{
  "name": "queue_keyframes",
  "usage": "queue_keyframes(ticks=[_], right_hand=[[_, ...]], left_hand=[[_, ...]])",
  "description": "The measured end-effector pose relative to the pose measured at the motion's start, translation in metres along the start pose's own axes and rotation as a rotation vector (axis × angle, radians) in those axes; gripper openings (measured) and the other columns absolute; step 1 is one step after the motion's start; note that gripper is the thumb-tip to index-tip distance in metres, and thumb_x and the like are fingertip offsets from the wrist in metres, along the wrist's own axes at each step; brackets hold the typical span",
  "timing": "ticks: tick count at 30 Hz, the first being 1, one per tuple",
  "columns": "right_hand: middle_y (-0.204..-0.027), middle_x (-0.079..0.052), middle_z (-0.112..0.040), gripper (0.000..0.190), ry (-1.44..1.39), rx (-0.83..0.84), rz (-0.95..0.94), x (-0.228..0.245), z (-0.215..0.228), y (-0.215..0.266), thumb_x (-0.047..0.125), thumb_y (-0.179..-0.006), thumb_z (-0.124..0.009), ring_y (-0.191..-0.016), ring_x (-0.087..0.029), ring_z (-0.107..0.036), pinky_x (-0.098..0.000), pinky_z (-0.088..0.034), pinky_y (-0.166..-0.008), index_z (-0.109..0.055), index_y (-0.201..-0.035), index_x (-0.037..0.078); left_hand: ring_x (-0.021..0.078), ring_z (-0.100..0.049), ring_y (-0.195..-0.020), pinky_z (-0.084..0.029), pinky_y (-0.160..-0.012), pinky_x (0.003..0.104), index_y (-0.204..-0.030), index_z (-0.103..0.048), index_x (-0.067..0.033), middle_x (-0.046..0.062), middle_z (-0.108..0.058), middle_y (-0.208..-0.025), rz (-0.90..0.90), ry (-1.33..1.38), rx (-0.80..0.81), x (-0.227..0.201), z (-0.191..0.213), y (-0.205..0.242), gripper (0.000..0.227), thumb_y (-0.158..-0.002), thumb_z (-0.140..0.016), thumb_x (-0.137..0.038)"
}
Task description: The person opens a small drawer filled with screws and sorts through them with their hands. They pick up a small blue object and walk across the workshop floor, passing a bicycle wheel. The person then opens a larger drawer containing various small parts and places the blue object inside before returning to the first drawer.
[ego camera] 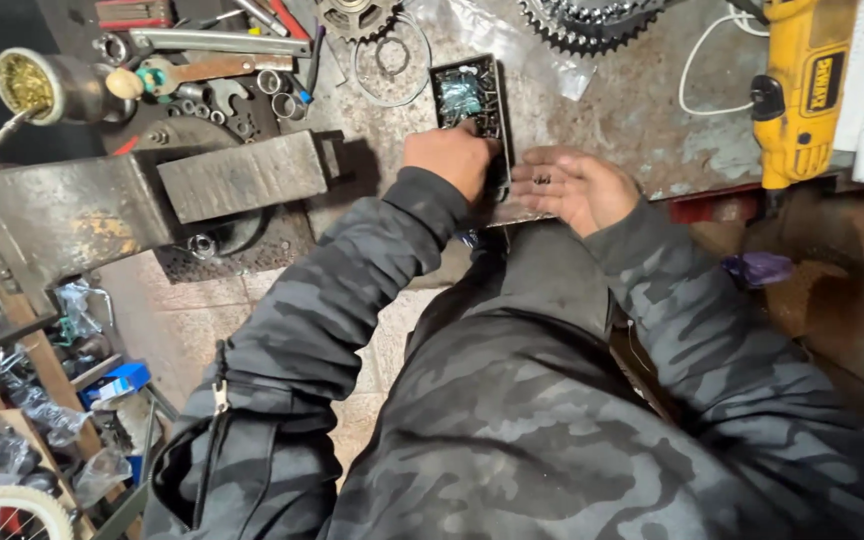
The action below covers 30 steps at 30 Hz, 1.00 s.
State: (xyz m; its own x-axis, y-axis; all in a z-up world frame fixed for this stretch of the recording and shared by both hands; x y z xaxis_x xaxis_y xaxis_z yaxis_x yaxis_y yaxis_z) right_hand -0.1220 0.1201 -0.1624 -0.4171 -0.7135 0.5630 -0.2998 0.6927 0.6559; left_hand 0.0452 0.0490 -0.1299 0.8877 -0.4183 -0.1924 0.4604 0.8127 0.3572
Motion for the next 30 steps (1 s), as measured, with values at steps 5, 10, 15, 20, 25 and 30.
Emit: queue_keyframes(ticks=[5, 10, 15, 20, 25, 30], right_hand=[[-0.144, -0.025, -0.060, 0.067, -0.122, 0.032, -0.048, 0.001, 0.003, 0.014, 0.038, -0.088, -0.048, -0.132, -0.037, -0.060, -0.0504, -0.047, -0.115, -0.055, -0.143, -0.001], [-0.147, -0.026, -0.057, 0.066, -0.158, 0.077, -0.046, -0.003, 0.001, 0.011, 0.036, -0.090, -0.045, -0.137, -0.042, -0.055, -0.0541, -0.043, -0.119, -0.054, -0.145, 0.000], [-0.149, -0.026, -0.056, 0.065, -0.174, 0.065, -0.069, -0.002, 0.006, 0.010, 0.036, -0.092, -0.043, -0.137, -0.040, -0.056, -0.0514, -0.046, -0.116, -0.054, -0.146, 0.002], [-0.149, -0.026, -0.055, 0.067, -0.160, 0.071, -0.086, -0.002, 0.008, 0.007, 0.037, -0.091, -0.043, -0.136, -0.040, -0.056, -0.0509, -0.048, -0.114, -0.052, -0.147, 0.002], [-0.149, -0.027, -0.054, 0.067, -0.090, 0.063, -0.107, 0.002, 0.003, 0.006, 0.034, -0.091, -0.043, -0.136, -0.040, -0.056, -0.0503, -0.048, -0.114, -0.050, -0.148, -0.001], [-0.145, -0.029, -0.056, 0.062, -0.021, 0.042, -0.113, 0.004, 0.005, 0.006, 0.029, -0.092, -0.046, -0.132, -0.042, -0.058, -0.0525, -0.051, -0.111, -0.052, -0.146, -0.002]], left_hand=[[0.0377, -0.076, -0.081, -0.058, -0.068, 0.056, -0.088, -0.079, -0.0170, 0.007, -0.075, -0.083, 0.005, -0.018, 0.079, -0.005, -0.002, -0.014, 0.027, -0.090, -0.052, -0.019], [0.0377, -0.076, -0.089, -0.059, -0.073, 0.054, -0.092, -0.080, -0.0202, 0.009, -0.077, -0.087, 0.019, -0.015, 0.130, -0.007, 0.026, -0.006, 0.029, -0.092, -0.050, -0.019], [0.0400, -0.075, -0.093, -0.059, -0.079, 0.056, -0.107, -0.078, -0.0197, 0.011, -0.078, -0.096, 0.119, 0.081, 0.223, -0.005, 0.005, -0.015, 0.034, -0.095, -0.046, -0.021], [0.0417, -0.074, -0.099, -0.058, -0.083, 0.057, -0.117, -0.074, -0.0182, 0.015, -0.077, -0.101, 0.178, 0.144, 0.254, -0.004, 0.006, -0.005, 0.036, -0.098, -0.044, -0.021], [0.0398, -0.075, -0.098, -0.059, -0.085, 0.054, -0.106, -0.078, -0.0131, 0.014, -0.078, -0.098, 0.210, 0.155, 0.228, -0.004, 0.010, -0.004, 0.035, -0.096, -0.045, -0.017], [0.0385, -0.076, -0.093, -0.060, -0.081, 0.053, -0.100, -0.079, -0.0106, 0.014, -0.079, -0.093, 0.211, 0.162, 0.162, -0.004, 0.011, -0.002, 0.032, -0.094, -0.048, -0.014]])
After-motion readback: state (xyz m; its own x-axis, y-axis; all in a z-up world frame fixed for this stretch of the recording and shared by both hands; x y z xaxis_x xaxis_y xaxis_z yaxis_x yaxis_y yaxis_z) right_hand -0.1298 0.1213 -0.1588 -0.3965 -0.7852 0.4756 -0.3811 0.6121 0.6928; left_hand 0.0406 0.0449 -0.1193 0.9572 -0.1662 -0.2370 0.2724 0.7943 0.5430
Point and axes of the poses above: each hand's wrist, its own y-axis away from the middle knuckle, its own z-axis out of the back of the hand, x = y × z, the point moved 7 cm from there along -y, towards the middle knuckle
